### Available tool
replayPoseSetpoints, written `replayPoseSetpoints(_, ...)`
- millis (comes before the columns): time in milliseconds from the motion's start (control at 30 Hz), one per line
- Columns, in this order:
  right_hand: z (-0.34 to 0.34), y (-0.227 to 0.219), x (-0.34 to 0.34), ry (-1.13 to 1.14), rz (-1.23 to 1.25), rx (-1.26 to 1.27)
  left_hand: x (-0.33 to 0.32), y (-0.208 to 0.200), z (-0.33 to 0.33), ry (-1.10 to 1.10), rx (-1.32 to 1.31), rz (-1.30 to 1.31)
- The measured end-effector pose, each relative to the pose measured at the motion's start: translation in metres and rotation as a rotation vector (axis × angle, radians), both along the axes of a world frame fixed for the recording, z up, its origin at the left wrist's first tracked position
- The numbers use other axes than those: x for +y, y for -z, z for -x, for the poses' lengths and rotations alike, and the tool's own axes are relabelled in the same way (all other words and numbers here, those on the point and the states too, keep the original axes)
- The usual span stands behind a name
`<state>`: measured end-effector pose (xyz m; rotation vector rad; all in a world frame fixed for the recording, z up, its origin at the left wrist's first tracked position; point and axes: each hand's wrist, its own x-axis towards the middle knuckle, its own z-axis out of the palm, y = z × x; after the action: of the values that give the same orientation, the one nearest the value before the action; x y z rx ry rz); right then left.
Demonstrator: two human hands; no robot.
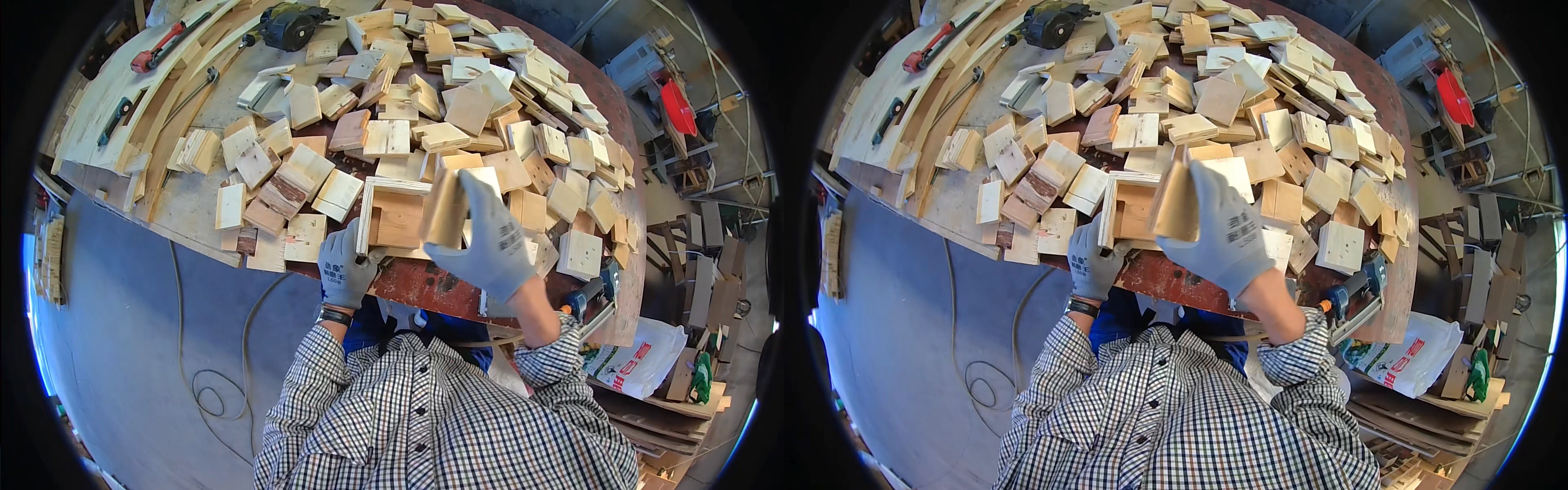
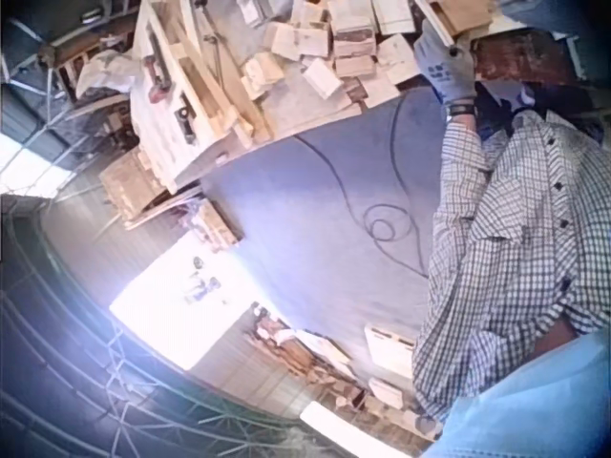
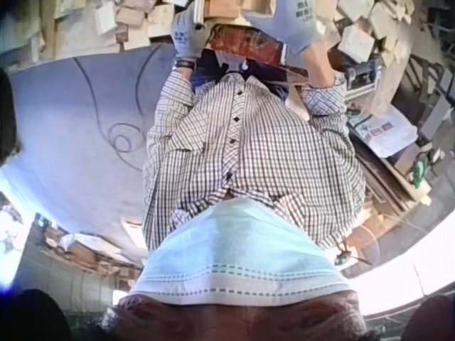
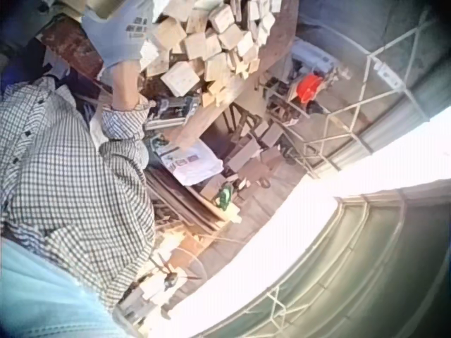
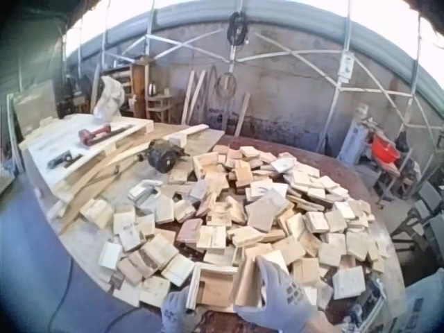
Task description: The person assembles small wooden boxes by nailing pieces together with a nail gun and smoothing the edges with a sanding block. They handle multiple wooden components, aligning them and securing them before moving to the next unit.
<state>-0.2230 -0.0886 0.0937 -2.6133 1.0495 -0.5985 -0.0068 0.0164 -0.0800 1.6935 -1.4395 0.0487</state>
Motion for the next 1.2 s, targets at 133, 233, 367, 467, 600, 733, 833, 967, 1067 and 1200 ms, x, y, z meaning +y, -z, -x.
replayPoseSetpoints(133, -0.019, 0.008, 0.011, 0.007, 0.112, 0.212, 0.002, -0.001, -0.001, 0.002, -0.003, -0.023)
replayPoseSetpoints(233, -0.038, 0.018, 0.015, 0.014, 0.16, 0.278, 0.0, -0.003, -0.001, 0.004, -0.003, -0.012)
replayPoseSetpoints(367, -0.046, 0.081, 0.019, -0.009, 0.201, 0.255, 0.003, 0.002, -0.003, -0.01, -0.004, -0.035)
replayPoseSetpoints(467, -0.047, 0.088, 0.02, 0.057, 0.186, 0.204, 0.003, 0.002, -0.002, 0.001, -0.007, -0.044)
replayPoseSetpoints(600, -0.043, 0.101, 0.03, 0.106, 0.157, -0.002, 0.003, 0.002, -0.002, -0.012, -0.015, -0.072)
replayPoseSetpoints(733, -0.035, 0.104, 0.046, 0.254, 0.085, -0.27, 0.0, 0.002, -0.001, -0.01, -0.044, -0.051)
replayPoseSetpoints(833, -0.03, 0.107, 0.047, 0.263, 0.061, -0.288, 0.003, -0.003, 0.0, 0.016, -0.027, -0.086)
replayPoseSetpoints(967, -0.039, 0.118, 0.038, 0.216, 0.092, -0.335, 0.001, -0.001, 0.002, -0.038, -0.007, -0.107)
replayPoseSetpoints(1067, -0.042, 0.128, 0.04, 0.229, 0.119, -0.381, 0.002, -0.001, 0.001, -0.038, 0.024, -0.122)
replayPoseSetpoints(1200, -0.04, 0.134, 0.037, 0.225, 0.099, -0.374, 0.0, 0.005, -0.001, -0.024, 0.011, -0.115)
